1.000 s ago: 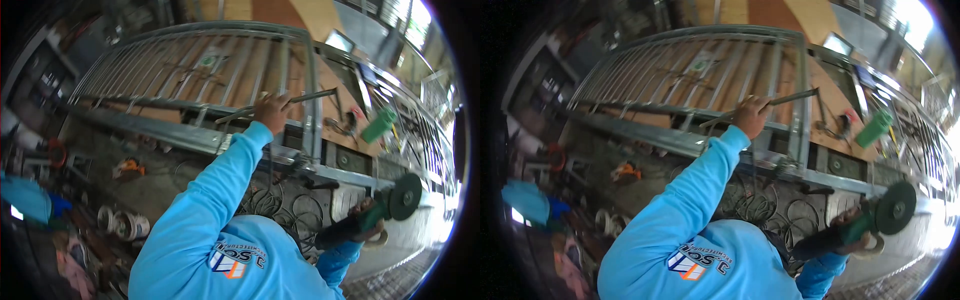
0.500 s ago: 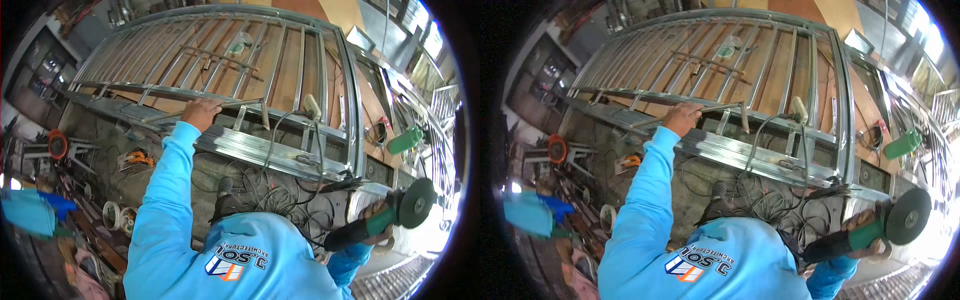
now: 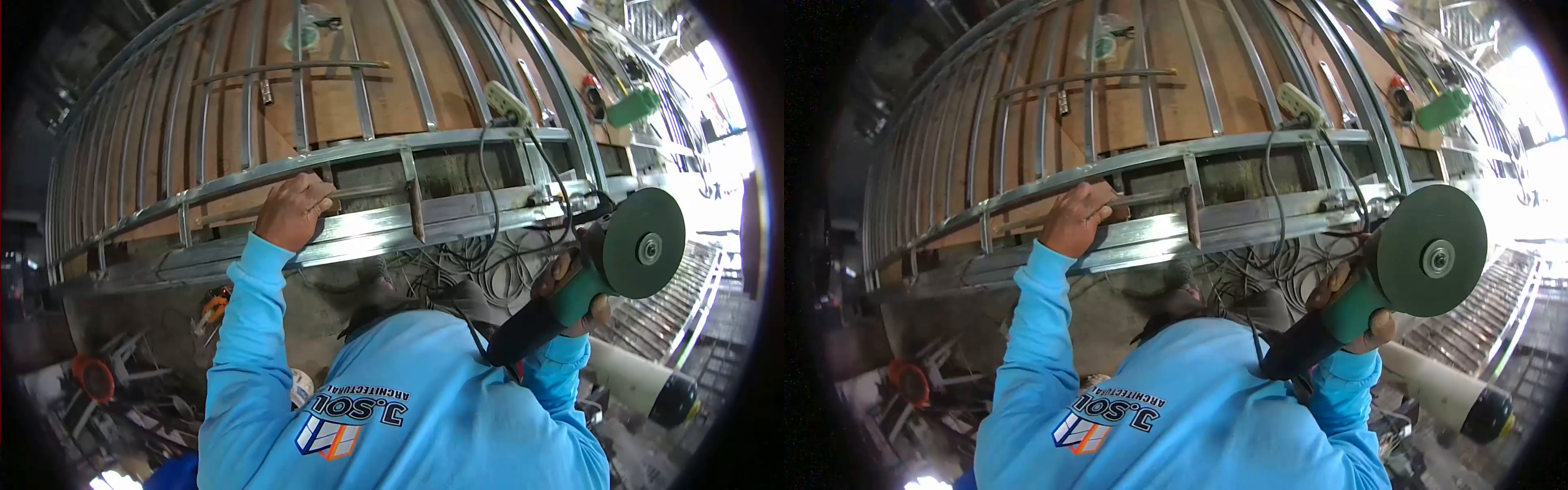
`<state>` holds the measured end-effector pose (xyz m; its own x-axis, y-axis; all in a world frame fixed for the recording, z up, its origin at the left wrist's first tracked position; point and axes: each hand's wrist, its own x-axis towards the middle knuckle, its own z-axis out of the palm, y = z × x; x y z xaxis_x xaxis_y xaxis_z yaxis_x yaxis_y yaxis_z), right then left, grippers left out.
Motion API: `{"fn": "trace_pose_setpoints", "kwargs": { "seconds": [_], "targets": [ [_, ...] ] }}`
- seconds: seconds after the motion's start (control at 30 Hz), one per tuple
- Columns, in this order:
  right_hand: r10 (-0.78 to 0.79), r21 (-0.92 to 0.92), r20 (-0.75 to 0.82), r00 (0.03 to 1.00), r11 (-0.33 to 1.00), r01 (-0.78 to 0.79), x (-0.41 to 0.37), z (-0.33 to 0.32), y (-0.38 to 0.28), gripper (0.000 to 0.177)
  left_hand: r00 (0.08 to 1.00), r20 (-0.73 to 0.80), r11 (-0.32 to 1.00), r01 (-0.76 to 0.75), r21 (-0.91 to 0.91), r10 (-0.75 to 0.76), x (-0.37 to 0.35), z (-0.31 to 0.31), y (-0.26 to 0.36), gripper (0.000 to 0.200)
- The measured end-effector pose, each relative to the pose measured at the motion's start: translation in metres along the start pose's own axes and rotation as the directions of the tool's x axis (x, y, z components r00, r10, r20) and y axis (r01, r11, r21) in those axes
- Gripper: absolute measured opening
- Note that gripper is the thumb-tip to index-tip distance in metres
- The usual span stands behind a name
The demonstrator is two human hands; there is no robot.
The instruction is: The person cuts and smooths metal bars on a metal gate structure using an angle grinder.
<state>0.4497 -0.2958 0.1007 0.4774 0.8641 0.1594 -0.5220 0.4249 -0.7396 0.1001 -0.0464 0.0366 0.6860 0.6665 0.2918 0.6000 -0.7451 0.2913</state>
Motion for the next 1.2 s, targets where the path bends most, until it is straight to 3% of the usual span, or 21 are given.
{"fn": "trace_pose_setpoints", "kwargs": {
  "seconds": [0.03, 0.13, 0.37, 0.47, 0.6, 0.73, 0.77, 1.0, 1.2],
  "targets": [
    [-0.032, -0.029, -0.034, 0.999, 0.999, 0.031, -0.007, 0.001, 0.002, 0.098, 0.995, 0.083, 0.996, 0.052, -0.069, -0.046, 0.000, -0.005, 0.004, 0.022],
    [-0.027, -0.063, -0.027, 0.999, 0.998, 0.025, -0.020, 0.011, -0.002, 0.101, 0.979, 0.159, 0.991, 0.131, -0.010, -0.128, -0.012, 0.011, 0.000, 0.025],
    [-0.059, -0.087, -0.030, 0.998, 0.995, 0.056, -0.061, 0.009, 0.000, 0.100, 0.984, 0.032, 0.982, 0.176, -0.066, -0.174, -0.006, 0.014, -0.021, 0.025],
    [-0.083, -0.072, -0.014, 0.996, 0.994, 0.082, -0.077, 0.000, -0.001, 0.100, 0.984, -0.028, 0.983, 0.175, 0.053, -0.173, 0.017, 0.006, -0.026, 0.024],
    [-0.085, -0.041, -0.087, 0.993, 0.996, 0.081, -0.107, 0.007, 0.001, 0.099, 0.996, 0.036, 0.979, 0.071, 0.193, -0.079, 0.055, 0.015, -0.055, 0.027],
    [-0.108, -0.058, -0.086, 0.991, 0.993, 0.103, -0.120, 0.019, 0.000, 0.098, 0.992, 0.099, 0.988, 0.070, 0.137, -0.084, 0.072, 0.051, -0.082, 0.025],
    [-0.127, -0.055, -0.083, 0.988, 0.991, 0.123, -0.119, 0.024, 0.001, 0.098, 0.990, 0.105, 0.976, 0.071, 0.204, -0.094, 0.074, 0.061, -0.088, 0.026],
    [-0.201, -0.056, -0.147, 0.969, 0.979, 0.195, -0.100, 0.060, 0.028, 0.095, 0.992, 0.113, 0.991, -0.070, 0.114, 0.057, 0.077, 0.044, -0.072, 0.023],
    [-0.228, -0.043, -0.147, 0.962, 0.974, 0.224, -0.055, 0.084, 0.055, 0.096, 0.934, 0.254, 0.968, -0.246, -0.051, 0.251, 0.091, 0.033, -0.088, 0.026]
  ]
}}
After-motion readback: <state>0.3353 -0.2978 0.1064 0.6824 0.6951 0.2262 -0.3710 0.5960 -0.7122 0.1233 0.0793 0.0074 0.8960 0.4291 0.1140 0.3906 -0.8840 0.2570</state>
